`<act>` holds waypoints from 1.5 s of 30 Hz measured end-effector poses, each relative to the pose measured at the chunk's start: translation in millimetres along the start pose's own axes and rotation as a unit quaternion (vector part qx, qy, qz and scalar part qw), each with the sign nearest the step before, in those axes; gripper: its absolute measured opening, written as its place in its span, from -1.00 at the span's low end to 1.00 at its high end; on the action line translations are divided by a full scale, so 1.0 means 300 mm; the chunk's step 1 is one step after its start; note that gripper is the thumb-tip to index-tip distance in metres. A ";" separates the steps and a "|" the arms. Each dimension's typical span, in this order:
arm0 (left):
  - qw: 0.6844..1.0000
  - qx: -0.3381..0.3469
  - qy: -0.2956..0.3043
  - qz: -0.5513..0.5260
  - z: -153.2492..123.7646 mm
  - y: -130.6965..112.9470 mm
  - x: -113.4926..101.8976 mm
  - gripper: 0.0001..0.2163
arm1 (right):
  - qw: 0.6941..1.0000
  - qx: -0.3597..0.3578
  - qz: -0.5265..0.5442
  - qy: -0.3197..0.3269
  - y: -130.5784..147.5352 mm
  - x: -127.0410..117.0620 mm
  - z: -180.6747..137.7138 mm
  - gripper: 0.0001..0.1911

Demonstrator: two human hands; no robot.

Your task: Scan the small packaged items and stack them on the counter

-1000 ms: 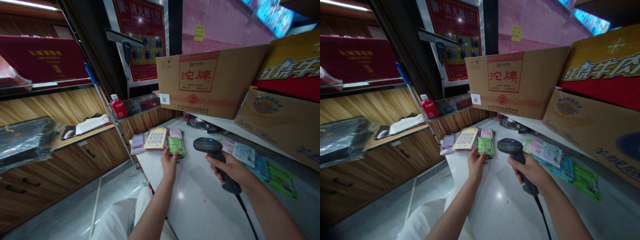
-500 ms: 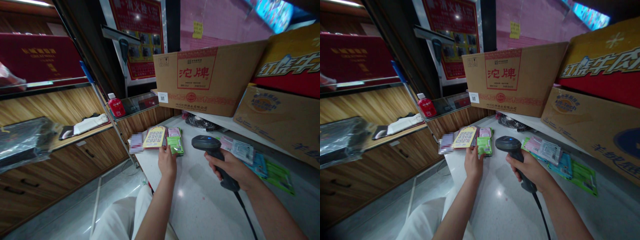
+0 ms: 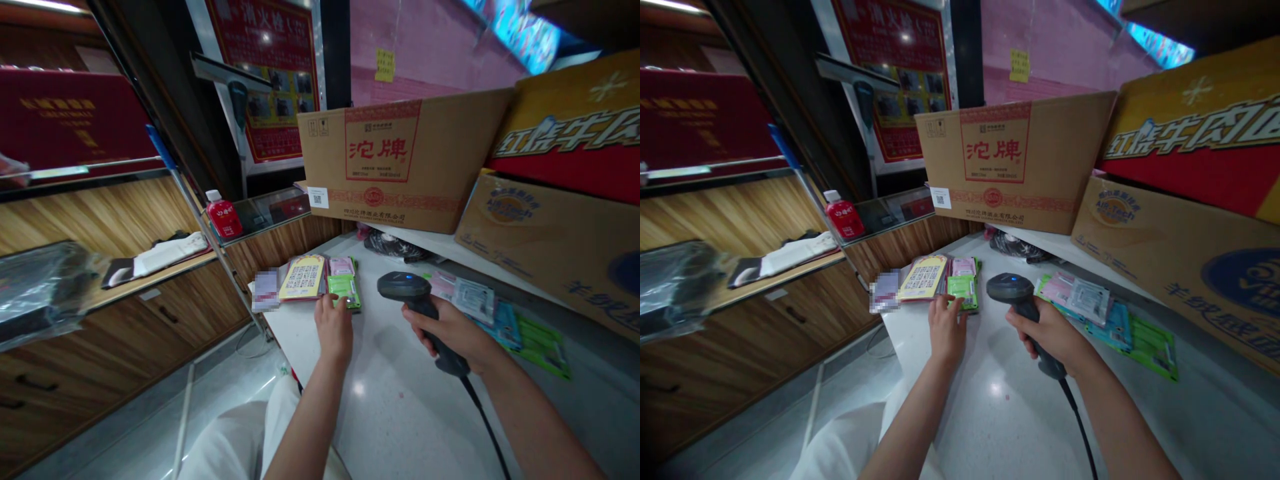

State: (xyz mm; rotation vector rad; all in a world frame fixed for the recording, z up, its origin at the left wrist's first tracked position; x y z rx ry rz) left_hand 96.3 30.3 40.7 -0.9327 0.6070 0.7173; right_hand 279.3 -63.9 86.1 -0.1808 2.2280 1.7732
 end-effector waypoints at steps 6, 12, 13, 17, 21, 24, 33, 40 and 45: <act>0.993 0.086 0.032 -0.079 0.006 -0.130 0.032 -0.77 | 0.994 0.005 -0.052 -0.098 -0.020 -0.190 -0.007 -0.69; 0.962 0.134 0.160 -0.174 0.036 -0.362 0.207 -0.80 | 0.981 0.020 -0.081 -0.175 -0.078 -0.386 -0.053 -0.68; 0.956 0.145 0.174 -0.185 0.042 -0.406 0.242 -0.81 | 0.981 0.020 -0.082 -0.178 -0.085 -0.404 -0.060 -0.67; 0.929 0.197 0.222 -0.223 0.062 -0.570 0.377 -0.81 | 0.981 0.038 -0.078 -0.176 -0.101 -0.448 -0.082 -0.63; 0.943 0.150 0.227 -0.194 0.071 -0.662 0.477 -0.67 | 0.980 0.072 -0.059 -0.173 -0.101 -0.467 -0.100 -0.61; 0.969 0.097 0.181 -0.139 0.063 -0.695 0.503 -0.41 | 0.982 0.056 -0.044 -0.177 -0.082 -0.471 -0.108 -0.60; 0.970 -0.018 0.212 -0.121 0.062 -0.704 0.481 -0.40 | 0.979 0.029 -0.032 -0.201 -0.055 -0.480 -0.121 -0.58; 0.906 -0.070 0.215 -0.358 0.081 -0.624 0.449 -0.68 | 0.980 0.017 -0.052 -0.192 -0.014 -0.438 -0.134 -0.61; 0.791 -0.132 0.172 -0.572 0.082 -0.399 0.339 -0.72 | 0.979 0.013 -0.101 -0.176 0.026 -0.368 -0.133 -0.64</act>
Point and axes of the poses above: each hand's wrist, its own z-axis towards the middle knuckle, its own x-axis out of the palm, y = z × x, the point moved 7 cm from there along z, towards the middle knuckle, and after that the axes turned 9 degrees about -z, right-handed, at the moved point
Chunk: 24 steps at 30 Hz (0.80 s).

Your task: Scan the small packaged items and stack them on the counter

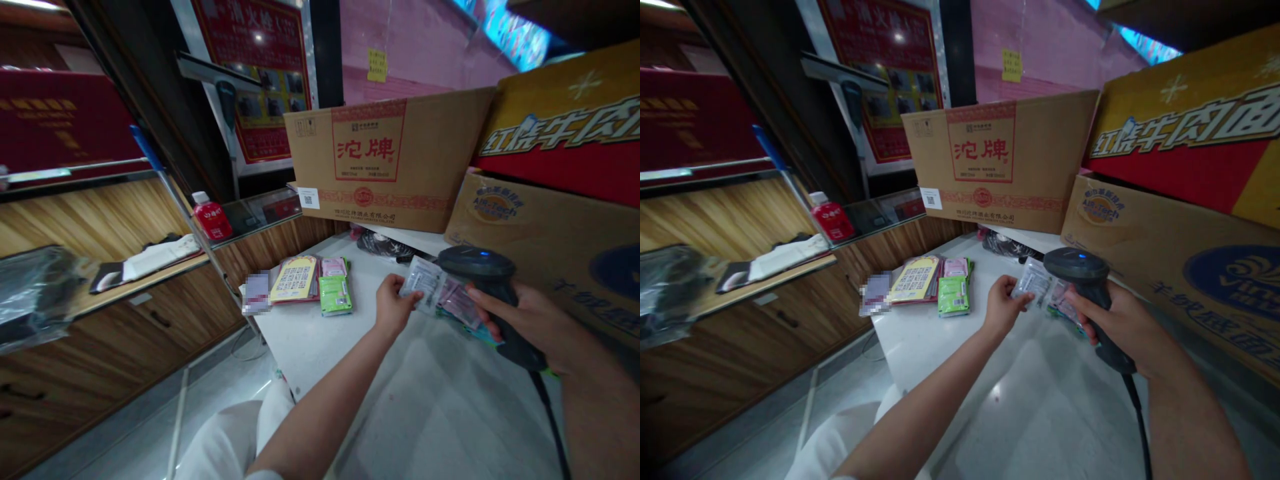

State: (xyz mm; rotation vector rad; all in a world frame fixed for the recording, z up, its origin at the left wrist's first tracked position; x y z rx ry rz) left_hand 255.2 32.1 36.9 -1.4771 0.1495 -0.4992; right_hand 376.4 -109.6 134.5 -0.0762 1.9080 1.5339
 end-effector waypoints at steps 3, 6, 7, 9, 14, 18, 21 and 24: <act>0.998 0.017 -0.038 -0.049 -0.064 -0.028 -0.208 -0.69 | 1.000 0.006 0.017 0.006 0.020 0.057 -0.011 -0.64; 0.994 0.047 -0.081 -0.063 -0.144 -0.044 -0.395 -0.69 | 0.999 -0.004 0.027 0.016 0.042 0.128 -0.020 -0.60; 0.992 0.051 -0.095 -0.064 -0.169 -0.042 -0.444 -0.70 | 0.999 -0.014 0.020 0.025 0.049 0.154 -0.021 -0.61; 0.988 0.051 -0.127 -0.068 -0.211 -0.033 -0.522 -0.71 | 0.998 -0.040 -0.001 0.052 0.057 0.207 -0.020 -0.63; 0.977 0.056 -0.183 -0.097 -0.260 -0.026 -0.598 -0.71 | 0.983 -0.065 -0.087 0.150 0.028 0.319 -0.009 -0.66; 0.976 0.055 -0.187 -0.102 -0.265 -0.032 -0.596 -0.71 | 0.973 -0.083 -0.125 0.173 0.019 0.348 -0.010 -0.64; 0.976 0.059 -0.185 -0.094 -0.264 -0.033 -0.597 -0.71 | 0.969 -0.082 -0.156 0.174 0.005 0.349 -0.014 -0.61; 0.976 0.062 -0.191 -0.085 -0.262 -0.025 -0.606 -0.70 | 0.966 -0.087 -0.155 0.190 -0.009 0.349 -0.023 -0.68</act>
Point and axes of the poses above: each hand's wrist, its own z-axis towards the middle knuckle, its own x-axis out of the palm, y = z × x, the point moved 7 cm from there along z, towards the middle knuckle, and after that the axes turned 9 degrees about -z, right-handed, at the moved point
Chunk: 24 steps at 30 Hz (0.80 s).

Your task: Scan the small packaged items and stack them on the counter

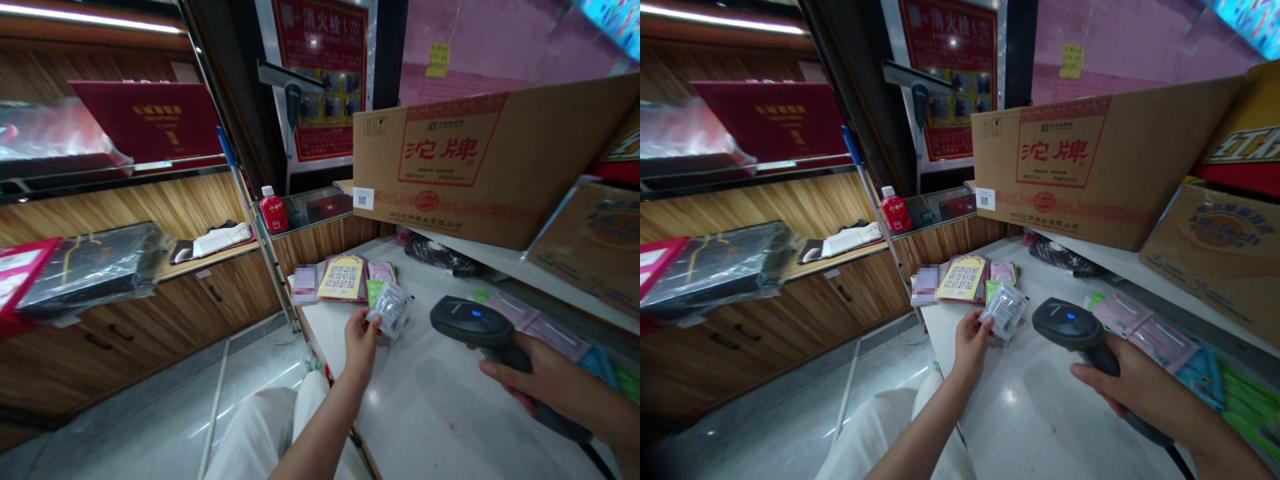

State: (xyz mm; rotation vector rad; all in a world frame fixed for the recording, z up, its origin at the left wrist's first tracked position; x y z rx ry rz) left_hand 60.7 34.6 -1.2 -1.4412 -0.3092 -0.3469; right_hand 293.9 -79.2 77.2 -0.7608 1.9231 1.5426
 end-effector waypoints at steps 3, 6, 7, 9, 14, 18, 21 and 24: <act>1.000 0.007 -0.011 0.009 0.006 0.008 -0.012 -0.69 | 1.000 0.000 0.006 0.031 0.002 0.011 -0.016 -0.68; 1.000 0.012 -0.017 0.010 0.011 0.007 -0.017 -0.70 | 0.997 0.003 -0.001 0.071 0.019 0.022 -0.030 -0.69; 1.000 0.013 -0.017 0.012 0.012 0.005 -0.017 -0.71 | 0.997 0.002 -0.003 0.080 0.025 0.024 -0.034 -0.69; 0.999 0.015 -0.020 0.031 0.011 -0.005 -0.017 -0.74 | 0.996 0.001 -0.004 0.091 0.034 0.023 -0.037 -0.69; 0.998 0.017 -0.031 0.059 0.006 -0.020 -0.017 -0.78 | 0.996 -0.001 0.013 0.091 0.038 0.015 -0.037 -0.70; 1.000 0.003 -0.022 0.011 0.007 -0.011 -0.012 -0.71 | 0.996 0.000 0.026 0.090 0.049 0.012 -0.037 -0.68; 1.000 0.003 -0.006 -0.003 0.006 -0.009 -0.004 -0.67 | 0.997 0.009 0.027 0.076 0.052 0.001 -0.035 -0.66; 0.999 -0.011 0.023 -0.025 -0.001 -0.005 0.013 -0.63 | 0.998 0.010 0.025 0.059 0.042 -0.011 -0.032 -0.64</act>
Point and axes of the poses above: each hand's wrist, its own z-axis towards the middle knuckle, its own x-axis out of the palm, y = z × x, the point moved 7 cm from there along z, towards the middle knuckle, and after that the axes turned 9 degrees about -z, right-handed, at the moved point
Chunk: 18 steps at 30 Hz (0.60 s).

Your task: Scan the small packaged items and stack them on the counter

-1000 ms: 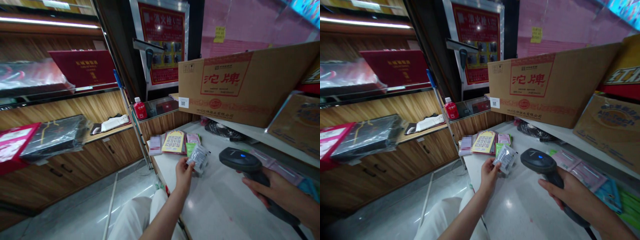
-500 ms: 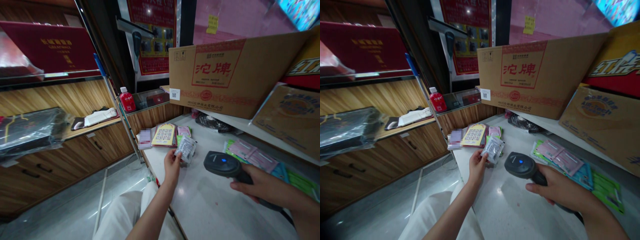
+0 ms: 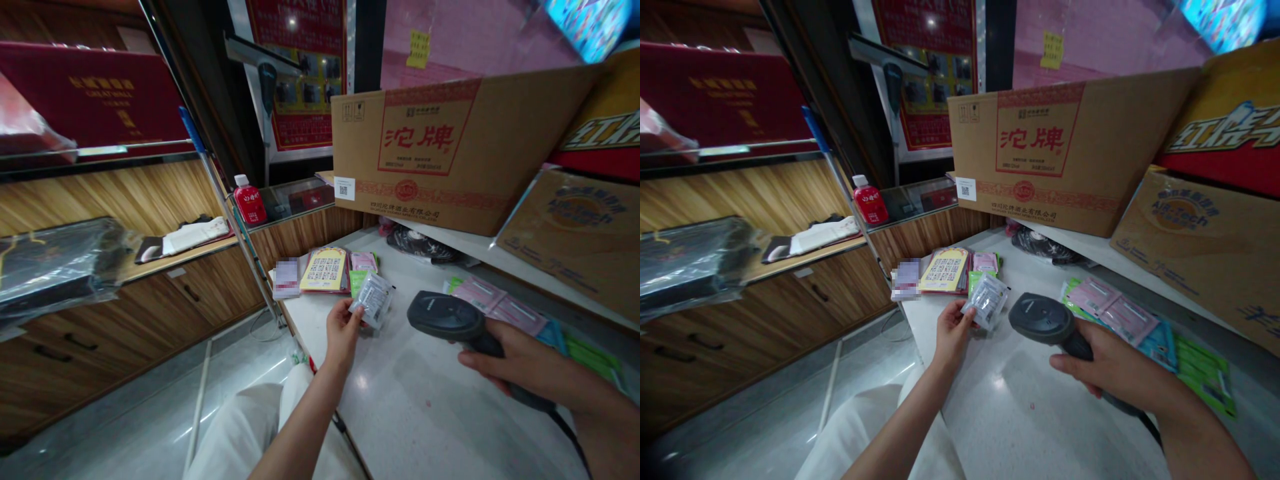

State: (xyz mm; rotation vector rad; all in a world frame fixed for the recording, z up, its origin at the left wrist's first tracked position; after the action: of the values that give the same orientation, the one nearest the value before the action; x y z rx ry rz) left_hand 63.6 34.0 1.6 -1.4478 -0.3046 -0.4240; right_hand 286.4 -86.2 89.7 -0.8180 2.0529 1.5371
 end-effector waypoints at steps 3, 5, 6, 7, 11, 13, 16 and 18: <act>0.999 -0.016 -0.011 -0.029 0.002 0.008 0.006 -0.61 | 1.000 0.000 0.008 -0.025 -0.021 -0.016 0.004 -0.61; 0.998 -0.020 -0.040 -0.053 0.023 0.011 0.011 -0.61 | 0.999 -0.004 0.020 -0.040 -0.030 -0.026 0.006 -0.60; 0.996 -0.019 -0.053 -0.066 0.042 0.011 0.018 -0.62 | 0.998 -0.006 0.028 -0.049 -0.034 -0.031 0.007 -0.60; 0.995 -0.017 -0.063 -0.077 0.067 0.010 0.029 -0.63 | 0.998 -0.006 0.037 -0.058 -0.037 -0.037 0.008 -0.59; 0.992 -0.011 -0.086 -0.095 0.209 0.006 0.101 -0.76 | 0.992 0.004 0.085 -0.089 -0.046 -0.057 0.009 -0.57; 0.989 -0.020 -0.119 -0.080 0.278 0.014 0.128 -0.86 | 0.990 0.005 0.103 -0.098 -0.045 -0.064 0.008 -0.57; 0.984 -0.046 -0.169 -0.039 0.345 0.030 0.146 -0.93 | 0.986 0.010 0.121 -0.114 -0.042 -0.074 0.004 -0.57; 0.982 -0.060 -0.175 -0.019 0.365 0.038 0.151 -0.93 | 0.985 0.014 0.125 -0.121 -0.039 -0.078 0.000 -0.57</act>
State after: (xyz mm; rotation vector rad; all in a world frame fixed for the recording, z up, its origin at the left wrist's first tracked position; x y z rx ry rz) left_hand 114.8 139.1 23.4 -1.6362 -0.5985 -0.2176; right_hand 311.5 -84.0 97.1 -0.3497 2.0489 1.6423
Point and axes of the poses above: each hand's wrist, its own z-axis towards the middle knuckle, its own x-axis out of the palm, y = z × x, the point moved 7 cm from there along z, towards the middle knuckle, and after that the axes turned 9 degrees about -z, right-handed, at the moved point
